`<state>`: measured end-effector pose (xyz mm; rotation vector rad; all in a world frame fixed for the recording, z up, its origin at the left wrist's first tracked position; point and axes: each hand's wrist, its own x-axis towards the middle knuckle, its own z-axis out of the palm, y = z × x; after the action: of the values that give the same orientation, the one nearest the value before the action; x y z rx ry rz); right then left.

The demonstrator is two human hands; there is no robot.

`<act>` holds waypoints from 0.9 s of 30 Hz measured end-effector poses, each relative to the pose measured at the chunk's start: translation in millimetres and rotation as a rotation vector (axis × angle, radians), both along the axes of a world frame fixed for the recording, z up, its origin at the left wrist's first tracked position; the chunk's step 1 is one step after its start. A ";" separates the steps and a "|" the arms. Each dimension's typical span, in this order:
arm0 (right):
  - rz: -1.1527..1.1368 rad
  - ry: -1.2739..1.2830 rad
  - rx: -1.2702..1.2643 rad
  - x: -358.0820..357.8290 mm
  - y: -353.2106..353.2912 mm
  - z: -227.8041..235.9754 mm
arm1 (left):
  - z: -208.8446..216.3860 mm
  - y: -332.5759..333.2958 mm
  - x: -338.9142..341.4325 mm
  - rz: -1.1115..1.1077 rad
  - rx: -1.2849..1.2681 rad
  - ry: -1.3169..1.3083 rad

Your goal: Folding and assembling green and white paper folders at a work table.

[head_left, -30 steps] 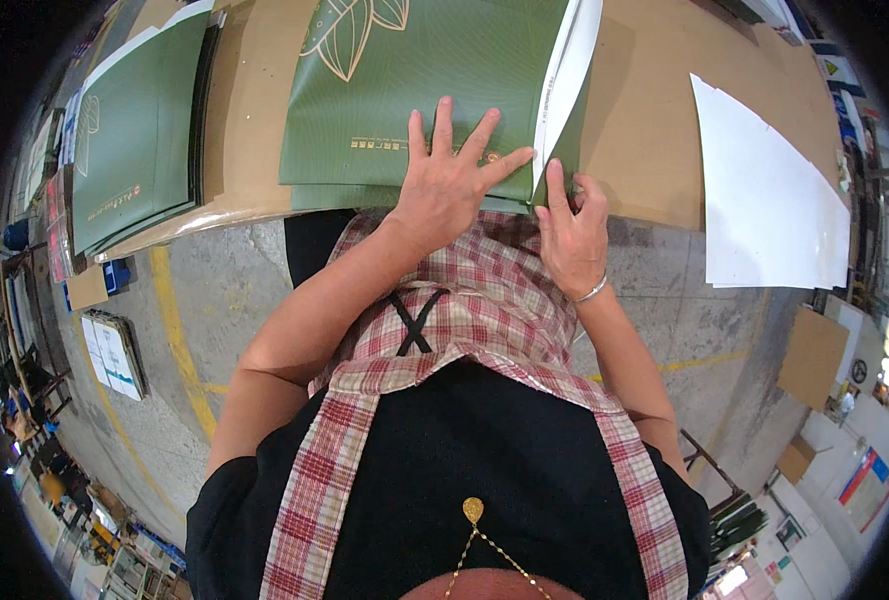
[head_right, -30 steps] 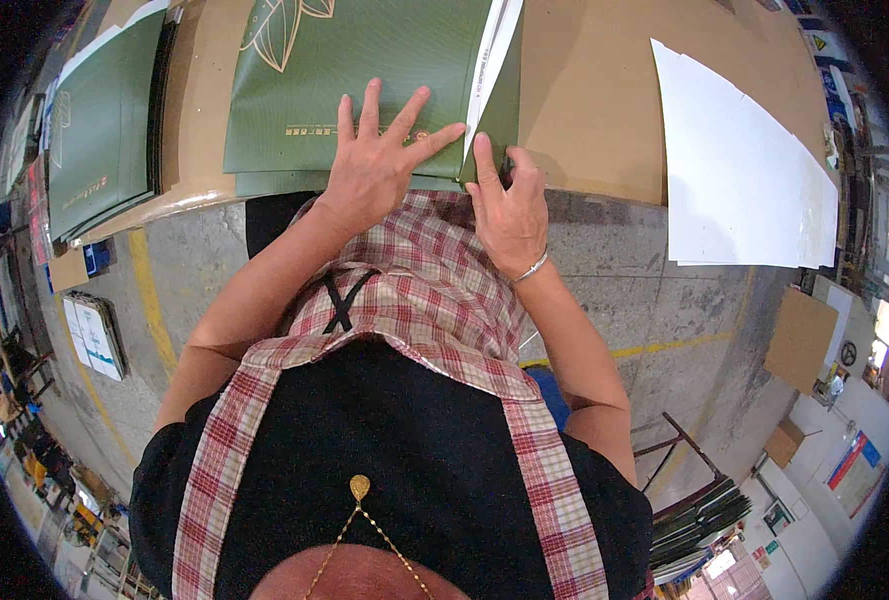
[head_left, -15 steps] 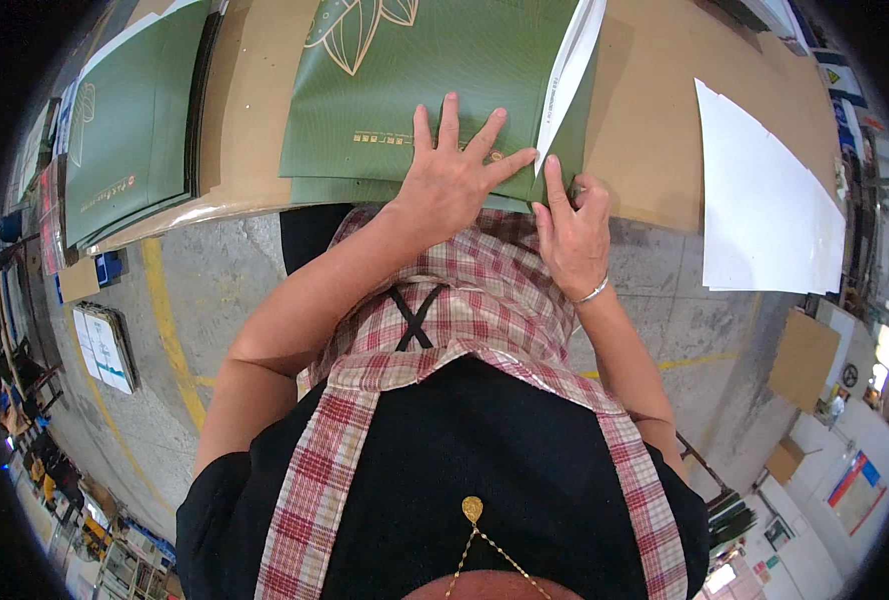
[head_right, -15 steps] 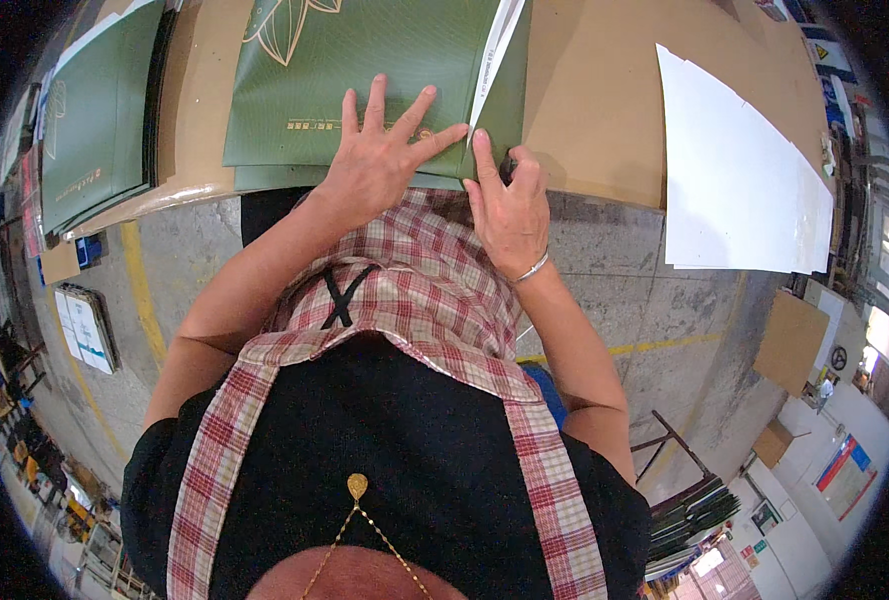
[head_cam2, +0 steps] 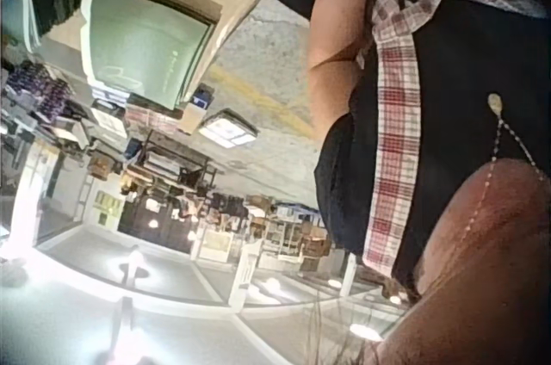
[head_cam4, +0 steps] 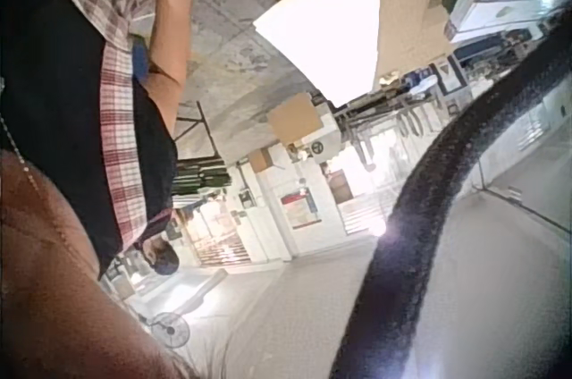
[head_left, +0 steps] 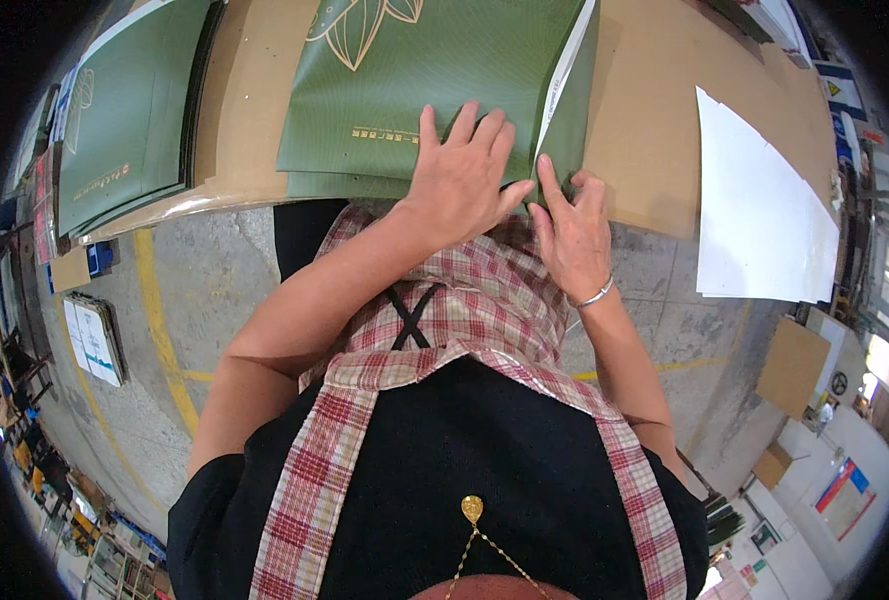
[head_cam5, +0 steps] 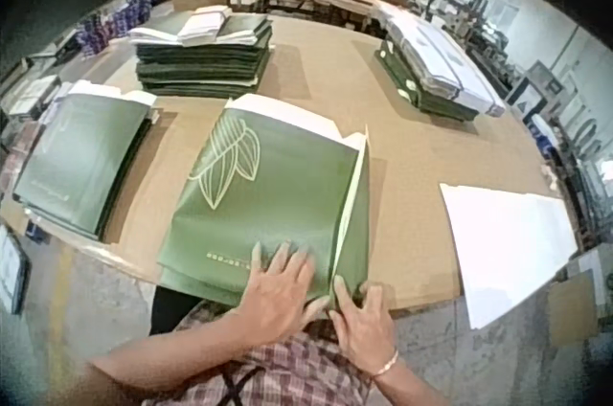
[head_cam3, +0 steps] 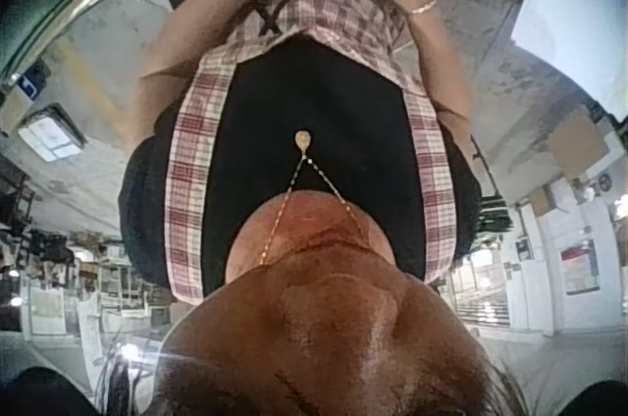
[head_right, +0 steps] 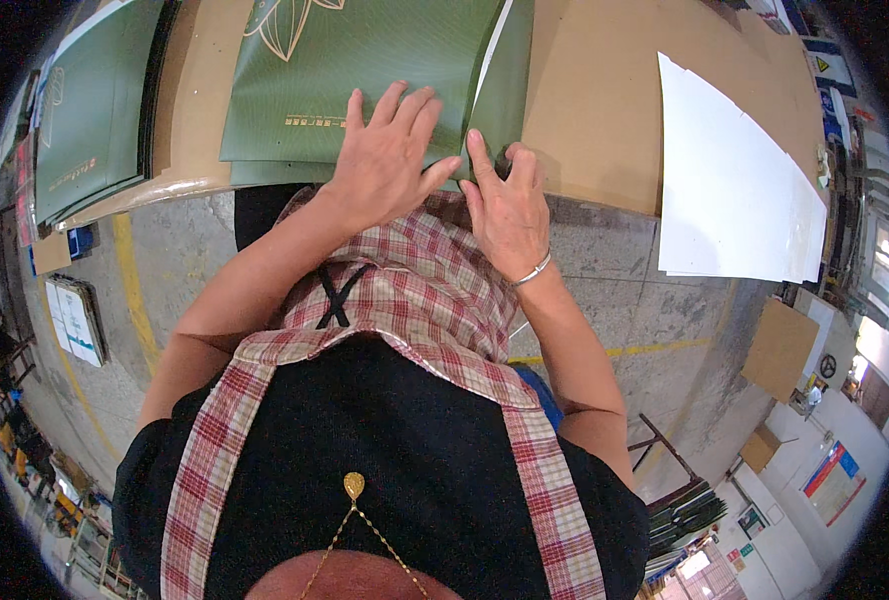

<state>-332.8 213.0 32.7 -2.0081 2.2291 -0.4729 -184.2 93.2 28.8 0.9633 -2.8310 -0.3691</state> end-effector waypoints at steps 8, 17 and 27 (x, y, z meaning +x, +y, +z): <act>0.085 -0.140 0.099 -12.8 -16.9 4.8 | -25.5 6.2 -2.5 0.084 -0.124 0.072; 0.080 -0.007 -0.132 -29.7 -47.2 -31.8 | -24.2 9.0 -5.3 0.100 -0.069 0.055; 0.050 0.090 -0.049 -25.0 -53.1 -28.6 | -21.3 10.8 -6.2 0.101 -0.057 0.049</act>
<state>-357.8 159.9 4.1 -2.1452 2.2330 -0.4445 -190.4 104.0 7.5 1.0657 -2.7202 -0.2944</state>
